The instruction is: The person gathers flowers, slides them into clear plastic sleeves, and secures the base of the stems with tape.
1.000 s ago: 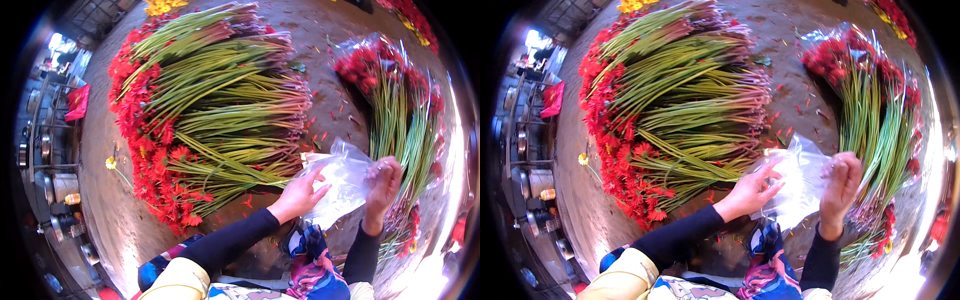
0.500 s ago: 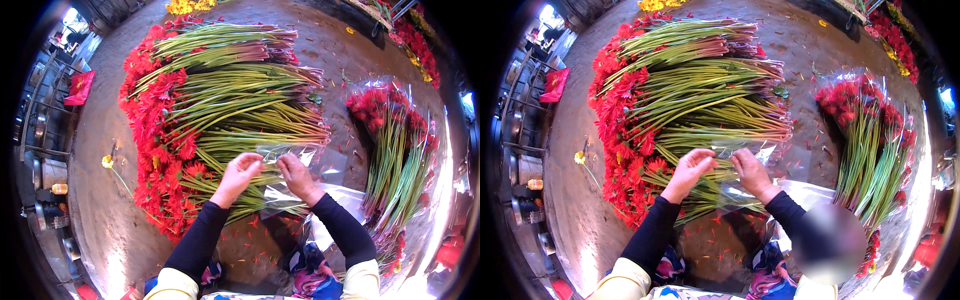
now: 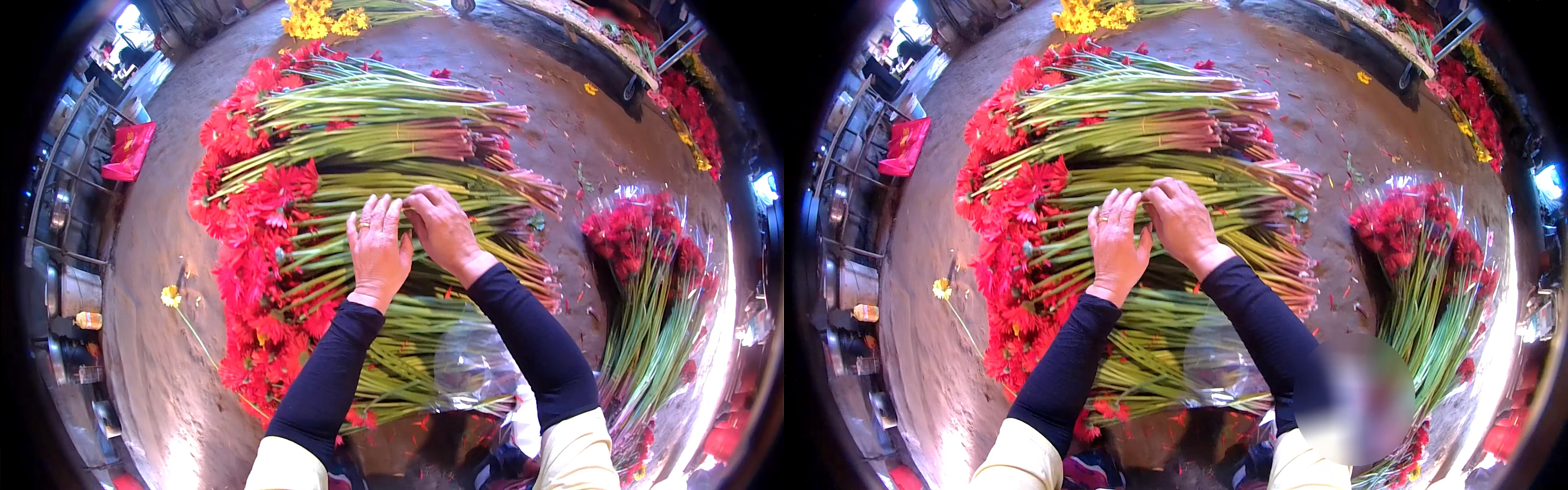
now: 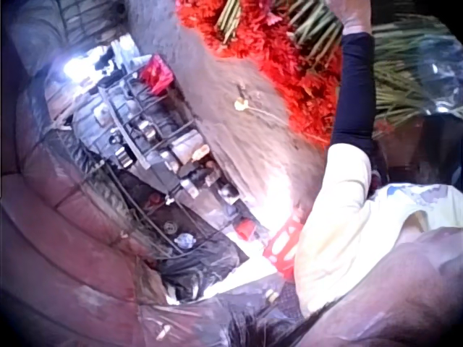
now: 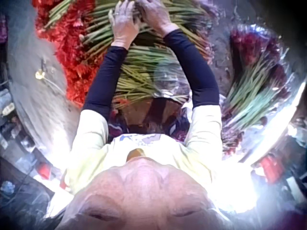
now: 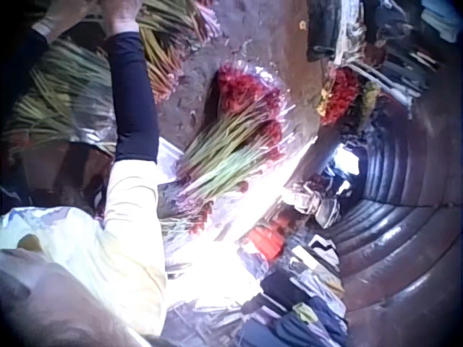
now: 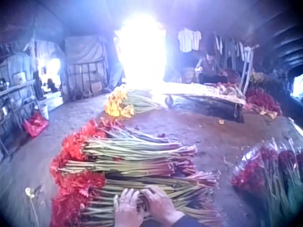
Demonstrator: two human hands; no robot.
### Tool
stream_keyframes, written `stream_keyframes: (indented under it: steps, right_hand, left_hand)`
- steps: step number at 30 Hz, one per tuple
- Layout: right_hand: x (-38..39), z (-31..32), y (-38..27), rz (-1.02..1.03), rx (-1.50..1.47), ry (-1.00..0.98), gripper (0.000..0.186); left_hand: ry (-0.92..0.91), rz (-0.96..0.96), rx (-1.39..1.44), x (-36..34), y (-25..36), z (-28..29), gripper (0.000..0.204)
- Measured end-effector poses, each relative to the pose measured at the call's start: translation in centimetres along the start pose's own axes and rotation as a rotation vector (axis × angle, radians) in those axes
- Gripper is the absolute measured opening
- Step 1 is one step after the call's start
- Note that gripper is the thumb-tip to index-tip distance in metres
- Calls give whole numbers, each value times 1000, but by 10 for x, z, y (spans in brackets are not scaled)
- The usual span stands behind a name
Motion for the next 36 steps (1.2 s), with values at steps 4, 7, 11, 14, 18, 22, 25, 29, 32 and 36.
stream_keyframes:
  steps: [4, 7, 11, 14, 18, 22, 25, 29, 32, 36]
  right_hand:
    - [-51, -31, 7, 50, 108, 32, 24]
    - [-80, -47, 6, 99, 182, 47, 32]
    - [-123, -56, 20, 98, 337, -7, 60]
    - [-158, -59, 32, -23, 479, -89, 93]
    - [-188, -65, 82, -470, 596, -400, 139]
    - [-191, -63, 91, -403, 685, -597, 104]
    - [-184, -60, 88, -328, 539, -575, 103]
    - [-167, -53, 64, -308, 455, -657, 94]
    - [-163, -48, 55, -193, 387, -583, 89]
    - [-138, -36, 56, -253, 379, -638, 81]
  left_hand:
    - [-56, 27, -114, -33, -41, -18, 58]
    - [-125, 101, -135, -49, -76, -39, 53]
    - [-137, 122, -212, -27, -84, -71, 46]
    - [-169, 148, -196, -20, -89, -77, 47]
    - [-176, 156, -182, -21, -94, -76, 46]
    - [-155, 152, -156, -22, -94, -76, 44]
    - [-106, 139, -131, -24, -91, -72, 42]
    - [-119, 205, -73, -23, -106, -69, 39]
    - [-15, 536, 426, -20, -141, -80, 40]
    - [182, 1266, 1982, -24, -111, -110, 66]
Point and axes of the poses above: each hand's wrist, its own x-axis away from the middle knuckle, its own z-axis out of the back of the hand, y = z × x, the point moved 10 cm from there along -x, towards the middle knuckle, and after that the axes turned 10 degrees about -z, right-handed, at the moved point
